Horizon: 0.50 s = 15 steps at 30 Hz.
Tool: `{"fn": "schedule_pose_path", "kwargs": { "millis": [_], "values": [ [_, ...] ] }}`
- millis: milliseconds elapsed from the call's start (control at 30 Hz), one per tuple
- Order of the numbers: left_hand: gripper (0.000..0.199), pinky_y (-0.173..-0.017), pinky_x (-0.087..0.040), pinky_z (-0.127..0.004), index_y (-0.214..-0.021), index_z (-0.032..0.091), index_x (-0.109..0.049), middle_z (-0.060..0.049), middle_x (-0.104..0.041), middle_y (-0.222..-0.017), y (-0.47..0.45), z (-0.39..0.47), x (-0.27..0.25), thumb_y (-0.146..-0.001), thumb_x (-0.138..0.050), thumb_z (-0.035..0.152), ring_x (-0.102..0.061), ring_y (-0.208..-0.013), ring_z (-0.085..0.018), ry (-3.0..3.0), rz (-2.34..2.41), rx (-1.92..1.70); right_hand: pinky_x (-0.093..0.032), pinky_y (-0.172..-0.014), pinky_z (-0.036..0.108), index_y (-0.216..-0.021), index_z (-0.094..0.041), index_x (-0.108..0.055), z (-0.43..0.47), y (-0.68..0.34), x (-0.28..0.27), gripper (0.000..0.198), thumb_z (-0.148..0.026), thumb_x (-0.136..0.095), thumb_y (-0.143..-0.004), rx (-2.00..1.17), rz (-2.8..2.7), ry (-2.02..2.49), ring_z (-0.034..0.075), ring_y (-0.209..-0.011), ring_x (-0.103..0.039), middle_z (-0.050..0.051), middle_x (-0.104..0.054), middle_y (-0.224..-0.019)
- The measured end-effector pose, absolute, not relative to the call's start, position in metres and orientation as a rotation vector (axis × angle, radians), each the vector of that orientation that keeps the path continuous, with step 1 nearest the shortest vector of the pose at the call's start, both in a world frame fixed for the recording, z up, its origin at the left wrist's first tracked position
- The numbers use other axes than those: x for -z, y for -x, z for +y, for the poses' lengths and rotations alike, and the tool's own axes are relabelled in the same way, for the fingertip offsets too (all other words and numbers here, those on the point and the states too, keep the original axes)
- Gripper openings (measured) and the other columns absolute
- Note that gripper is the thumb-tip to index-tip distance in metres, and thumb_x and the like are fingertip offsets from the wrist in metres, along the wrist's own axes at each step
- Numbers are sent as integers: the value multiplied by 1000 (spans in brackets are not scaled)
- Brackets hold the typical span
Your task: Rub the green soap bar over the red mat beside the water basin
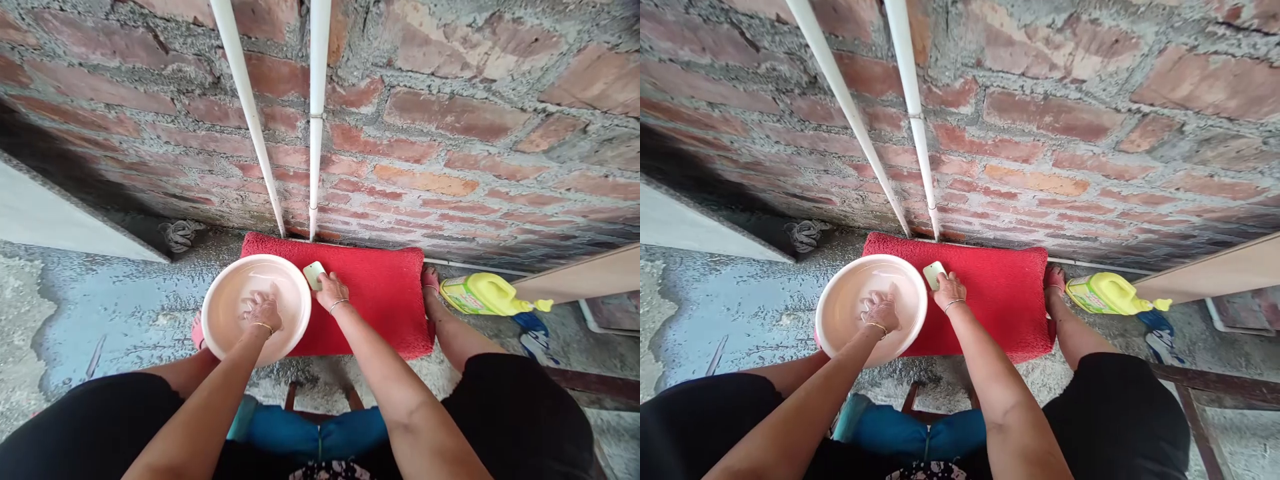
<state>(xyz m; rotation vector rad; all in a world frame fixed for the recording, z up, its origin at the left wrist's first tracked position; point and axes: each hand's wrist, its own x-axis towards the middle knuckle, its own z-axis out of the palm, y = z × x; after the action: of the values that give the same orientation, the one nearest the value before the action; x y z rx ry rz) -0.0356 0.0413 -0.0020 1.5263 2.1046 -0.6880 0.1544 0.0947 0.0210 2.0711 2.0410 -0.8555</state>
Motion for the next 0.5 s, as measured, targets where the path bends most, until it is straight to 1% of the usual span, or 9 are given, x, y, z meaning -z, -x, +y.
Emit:
{"fn": "schedule_pose_path", "kwargs": {
  "millis": [67,167,300,400,500],
  "values": [
    [124,-82,-35,-72,-150,34,2,-28,-12,-150,36,41,3,-56,-80,35,-14,-132,-57,-1530,2112,691,-42,-79,30,-114,-30,-55,95,-177,-21,44,-50,-63,-75,792,1986,-2110,21,-101,-55,4,-50,-113],
    [123,-82,-35,-72,-151,34,0,-27,-13,-149,36,41,5,-57,-79,36,-16,-131,-57,-1540,2119,679,-43,-79,30,-116,-30,-54,90,-236,-22,49,-54,-62,-75,741,1758,-2272,21,-100,-57,4,-51,-112],
    [119,-82,-35,-73,-151,31,-4,-27,-15,-148,39,41,8,-59,-78,34,-16,-130,-57,-1564,2117,649,-44,-81,33,-120,-27,-52,73,-324,-25,53,-56,-60,-76,705,1396,-2518,23,-101,-58,8,-51,-114],
    [114,-82,-35,-73,-150,29,-11,-26,-15,-148,40,40,10,-58,-78,34,-17,-129,-58,-1580,2126,640,-43,-83,37,-121,-24,-51,54,-371,-30,55,-56,-58,-77,689,1161,-2628,27,-105,-57,13,-49,-119],
    [108,-82,-36,-71,-148,27,-20,-26,-16,-148,42,39,6,-57,-78,36,-17,-129,-57,-1592,2096,647,-43,-85,37,-119,-24,-52,40,-382,-37,54,-58,-58,-77,679,1104,-2705,27,-104,-57,13,-51,-116]
  ]
}}
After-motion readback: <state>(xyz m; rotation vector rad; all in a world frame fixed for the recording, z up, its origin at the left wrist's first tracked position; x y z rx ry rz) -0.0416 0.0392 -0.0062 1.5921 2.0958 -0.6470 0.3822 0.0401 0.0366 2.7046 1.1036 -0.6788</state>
